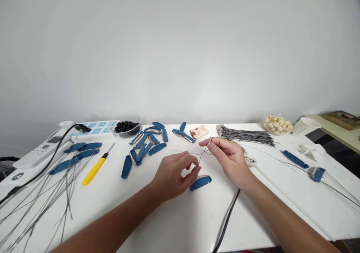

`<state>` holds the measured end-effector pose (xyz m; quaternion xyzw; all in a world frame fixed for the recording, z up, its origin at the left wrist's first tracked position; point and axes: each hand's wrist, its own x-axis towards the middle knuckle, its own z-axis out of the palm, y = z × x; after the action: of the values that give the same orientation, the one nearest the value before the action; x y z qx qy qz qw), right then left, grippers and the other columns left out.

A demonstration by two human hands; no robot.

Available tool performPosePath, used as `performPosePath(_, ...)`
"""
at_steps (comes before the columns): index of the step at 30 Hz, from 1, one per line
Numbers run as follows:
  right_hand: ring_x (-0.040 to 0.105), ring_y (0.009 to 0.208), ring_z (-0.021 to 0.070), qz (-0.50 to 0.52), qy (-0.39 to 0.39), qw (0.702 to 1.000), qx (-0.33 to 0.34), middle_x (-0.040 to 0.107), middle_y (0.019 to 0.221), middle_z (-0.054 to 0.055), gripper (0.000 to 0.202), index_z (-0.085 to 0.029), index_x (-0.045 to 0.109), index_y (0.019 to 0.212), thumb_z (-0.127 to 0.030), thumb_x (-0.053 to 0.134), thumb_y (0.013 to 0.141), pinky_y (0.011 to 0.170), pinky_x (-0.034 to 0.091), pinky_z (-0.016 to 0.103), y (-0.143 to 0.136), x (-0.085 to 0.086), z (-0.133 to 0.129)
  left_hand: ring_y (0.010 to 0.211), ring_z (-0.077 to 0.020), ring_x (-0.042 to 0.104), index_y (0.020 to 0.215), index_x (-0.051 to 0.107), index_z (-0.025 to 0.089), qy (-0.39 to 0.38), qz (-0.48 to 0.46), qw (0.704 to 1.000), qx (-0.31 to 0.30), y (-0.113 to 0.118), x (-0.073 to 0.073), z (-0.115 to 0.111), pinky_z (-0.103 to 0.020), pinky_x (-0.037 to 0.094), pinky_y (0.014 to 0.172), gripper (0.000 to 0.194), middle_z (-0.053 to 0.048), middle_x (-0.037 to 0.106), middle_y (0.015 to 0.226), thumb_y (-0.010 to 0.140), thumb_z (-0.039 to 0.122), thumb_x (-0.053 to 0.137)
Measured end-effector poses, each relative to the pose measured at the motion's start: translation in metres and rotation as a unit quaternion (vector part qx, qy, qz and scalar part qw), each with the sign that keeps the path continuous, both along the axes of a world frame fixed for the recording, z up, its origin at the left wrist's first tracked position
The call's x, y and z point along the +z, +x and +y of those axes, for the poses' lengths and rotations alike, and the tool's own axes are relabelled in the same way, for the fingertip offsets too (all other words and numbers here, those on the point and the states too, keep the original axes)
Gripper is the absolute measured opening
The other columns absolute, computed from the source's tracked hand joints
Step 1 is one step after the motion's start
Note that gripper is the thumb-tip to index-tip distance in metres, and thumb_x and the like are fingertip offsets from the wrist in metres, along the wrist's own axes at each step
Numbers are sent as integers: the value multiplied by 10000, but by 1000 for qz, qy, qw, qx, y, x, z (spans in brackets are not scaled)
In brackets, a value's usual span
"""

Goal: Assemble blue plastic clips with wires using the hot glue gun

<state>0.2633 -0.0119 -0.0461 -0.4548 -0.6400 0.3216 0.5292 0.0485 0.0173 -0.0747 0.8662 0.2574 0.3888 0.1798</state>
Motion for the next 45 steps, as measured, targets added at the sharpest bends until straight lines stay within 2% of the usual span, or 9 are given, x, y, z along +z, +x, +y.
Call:
performPosePath(7, 552, 680, 145, -55, 55, 997, 13, 654, 768, -2, 166, -238, 775, 1020, -252, 612, 1051, 668, 447, 295, -4, -15, -5, 645, -103, 498, 1082, 637, 206, -30, -83, 996, 18, -5, 8, -3, -242, 414, 601, 107, 18, 603, 808, 978, 186, 654)
performPosePath(13, 489, 640, 145, -257, 242, 936, -8, 554, 685, -14, 191, -187, 764, 1083, -105, 608, 1009, 600, 361, 301, -3, -23, -5, 639, -90, 531, 1059, 679, 210, -19, -100, 994, 34, 1, 12, -9, -222, 457, 596, 165, 25, 653, 803, 922, 199, 769)
performPosePath(16, 444, 622, 153, -302, 268, 914, -32, 480, 649, -21, 172, -187, 775, 1032, -121, 617, 1012, 586, 325, 312, -4, -25, -3, 615, -84, 537, 1004, 699, 207, -18, -101, 993, 58, 3, 12, -10, -211, 453, 565, 111, 28, 662, 777, 920, 172, 762)
performPosePath(20, 424, 610, 156, -306, 268, 913, -44, 462, 636, -19, 169, -187, 780, 992, -125, 624, 1008, 576, 312, 317, -5, -27, -2, 623, -92, 559, 1049, 747, 215, -16, -91, 993, 73, 4, 12, -8, -216, 473, 557, 135, 14, 691, 788, 921, 176, 763)
performPosePath(24, 476, 613, 162, -295, 242, 924, -39, 526, 644, -8, 147, -185, 778, 1041, -148, 643, 995, 571, 343, 318, -6, -24, -5, 644, -98, 594, 1007, 756, 216, -25, -106, 992, 62, 5, 13, -7, -205, 481, 540, 83, 2, 717, 793, 938, 171, 753)
performPosePath(28, 566, 678, 174, -206, 164, 965, -11, 649, 752, 17, 172, -204, 749, 1127, -193, 630, 1003, 623, 424, 326, -6, -20, -9, 655, -104, 610, 975, 735, 204, -71, -123, 988, 64, 5, 17, -9, -199, 486, 521, 13, -7, 705, 792, 963, 201, 730)
performPosePath(35, 574, 833, 219, -169, 68, 983, 3, 611, 852, 37, 266, -210, 728, 1226, -211, 551, 1028, 753, 439, 383, -2, -16, -8, 703, -120, 585, 955, 719, 200, -76, -129, 988, 45, 5, 21, -7, -241, 485, 608, 38, 2, 667, 781, 952, 163, 720)
performPosePath(39, 543, 826, 202, -79, -21, 992, 99, 553, 823, 13, 215, -260, 775, 1082, -312, 568, 1060, 731, 410, 353, -3, -17, -8, 725, -133, 546, 984, 762, 226, -105, -141, 984, 28, 5, 21, -5, -264, 466, 638, 61, -7, 637, 805, 965, 177, 730)
performPosePath(45, 529, 882, 197, 54, -143, 977, 149, 533, 901, 12, 271, -252, 728, 916, -418, 574, 1064, 787, 397, 335, -4, -11, -8, 760, -148, 515, 1012, 797, 255, -202, -162, 966, -11, 2, 18, -4, -301, 471, 698, 66, -22, 546, 871, 980, 274, 742)
